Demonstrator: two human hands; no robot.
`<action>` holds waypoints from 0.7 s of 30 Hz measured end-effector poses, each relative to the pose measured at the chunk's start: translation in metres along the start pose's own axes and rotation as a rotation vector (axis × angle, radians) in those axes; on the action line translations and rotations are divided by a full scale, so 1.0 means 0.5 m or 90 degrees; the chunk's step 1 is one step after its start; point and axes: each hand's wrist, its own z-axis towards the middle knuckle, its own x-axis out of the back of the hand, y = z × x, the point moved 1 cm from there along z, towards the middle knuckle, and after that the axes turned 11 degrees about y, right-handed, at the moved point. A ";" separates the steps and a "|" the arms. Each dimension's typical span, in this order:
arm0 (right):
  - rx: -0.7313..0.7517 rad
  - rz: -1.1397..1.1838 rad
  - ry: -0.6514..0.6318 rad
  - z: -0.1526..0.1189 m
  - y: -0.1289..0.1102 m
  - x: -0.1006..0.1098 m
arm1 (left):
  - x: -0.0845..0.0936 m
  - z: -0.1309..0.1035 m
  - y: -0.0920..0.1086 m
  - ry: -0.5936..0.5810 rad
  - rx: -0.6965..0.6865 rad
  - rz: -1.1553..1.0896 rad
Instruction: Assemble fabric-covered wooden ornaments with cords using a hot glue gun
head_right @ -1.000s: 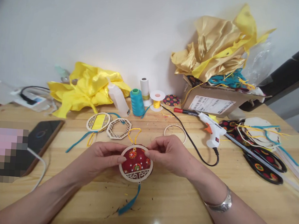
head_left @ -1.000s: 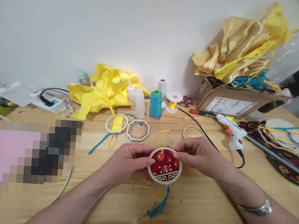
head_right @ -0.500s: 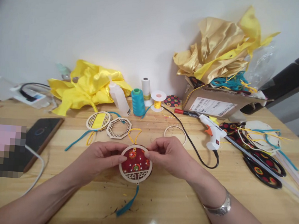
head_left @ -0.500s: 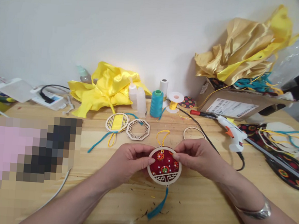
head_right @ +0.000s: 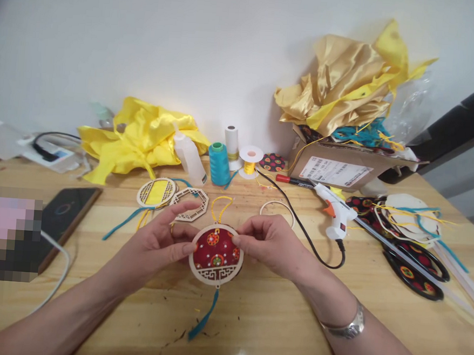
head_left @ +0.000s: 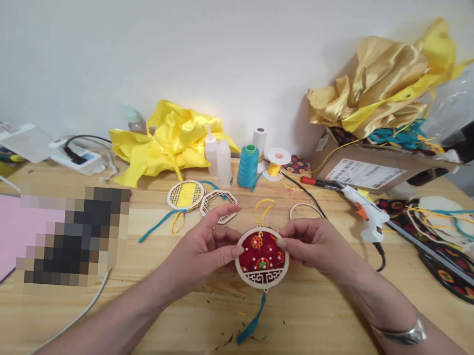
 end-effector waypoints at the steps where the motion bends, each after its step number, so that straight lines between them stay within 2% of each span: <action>1: -0.002 0.002 0.000 0.000 0.000 0.000 | 0.000 0.000 0.000 -0.001 0.002 0.001; 13: 0.007 -0.021 -0.007 -0.003 0.004 -0.017 | -0.008 0.001 -0.017 0.026 0.023 0.012; 21: -0.004 -0.027 -0.015 -0.006 0.002 -0.020 | -0.006 -0.003 -0.021 0.030 0.007 0.042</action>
